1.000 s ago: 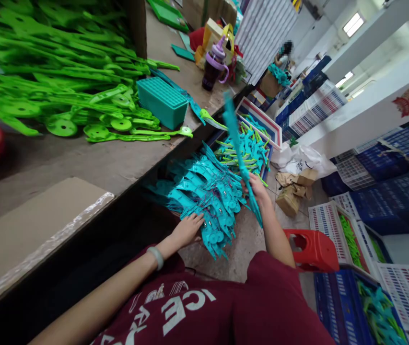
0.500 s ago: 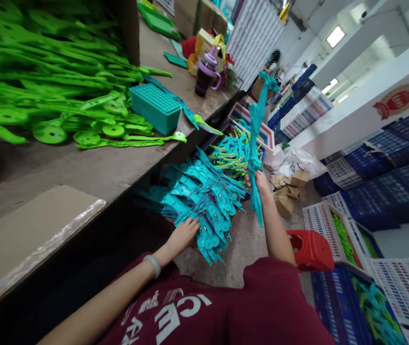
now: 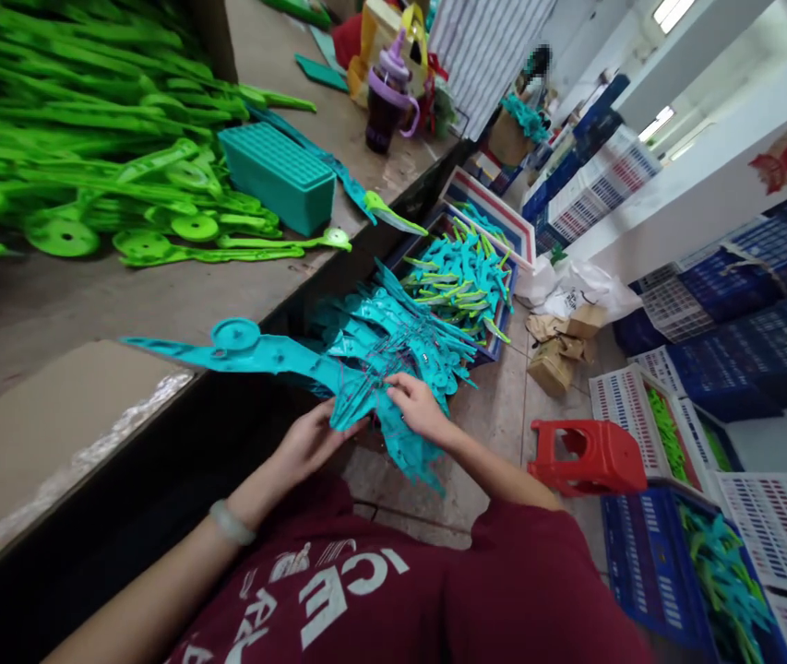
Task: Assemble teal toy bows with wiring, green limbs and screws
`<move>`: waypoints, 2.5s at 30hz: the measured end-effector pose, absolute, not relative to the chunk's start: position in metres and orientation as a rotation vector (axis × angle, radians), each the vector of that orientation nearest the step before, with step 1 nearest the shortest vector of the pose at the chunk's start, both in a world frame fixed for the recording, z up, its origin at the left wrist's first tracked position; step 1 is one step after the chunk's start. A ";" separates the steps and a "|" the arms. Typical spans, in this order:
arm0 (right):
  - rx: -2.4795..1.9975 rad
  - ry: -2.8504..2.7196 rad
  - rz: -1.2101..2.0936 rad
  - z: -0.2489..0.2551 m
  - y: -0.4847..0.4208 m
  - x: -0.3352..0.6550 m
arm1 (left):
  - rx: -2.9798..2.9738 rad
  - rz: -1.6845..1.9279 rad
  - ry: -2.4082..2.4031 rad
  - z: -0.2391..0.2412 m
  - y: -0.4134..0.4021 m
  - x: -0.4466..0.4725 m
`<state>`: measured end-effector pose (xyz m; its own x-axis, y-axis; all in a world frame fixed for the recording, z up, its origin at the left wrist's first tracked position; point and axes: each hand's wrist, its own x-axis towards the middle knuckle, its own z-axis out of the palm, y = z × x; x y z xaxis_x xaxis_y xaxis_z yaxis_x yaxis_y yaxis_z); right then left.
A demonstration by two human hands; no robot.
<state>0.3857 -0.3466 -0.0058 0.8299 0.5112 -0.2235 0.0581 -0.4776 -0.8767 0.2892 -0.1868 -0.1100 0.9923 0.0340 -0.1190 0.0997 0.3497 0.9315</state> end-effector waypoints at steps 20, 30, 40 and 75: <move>-2.663 -0.960 0.524 -0.075 -0.380 0.511 | 0.784 -0.120 0.562 -0.053 -0.175 0.251; -2.631 -1.055 0.508 -0.092 -0.384 0.515 | 0.798 -0.166 0.538 -0.052 -0.182 0.252; -2.585 -0.533 0.051 -0.099 -0.372 0.500 | 0.825 -0.185 0.511 -0.061 -0.189 0.252; -1.467 -2.349 1.313 0.110 -0.134 0.339 | 0.457 1.143 0.590 0.109 -0.027 0.013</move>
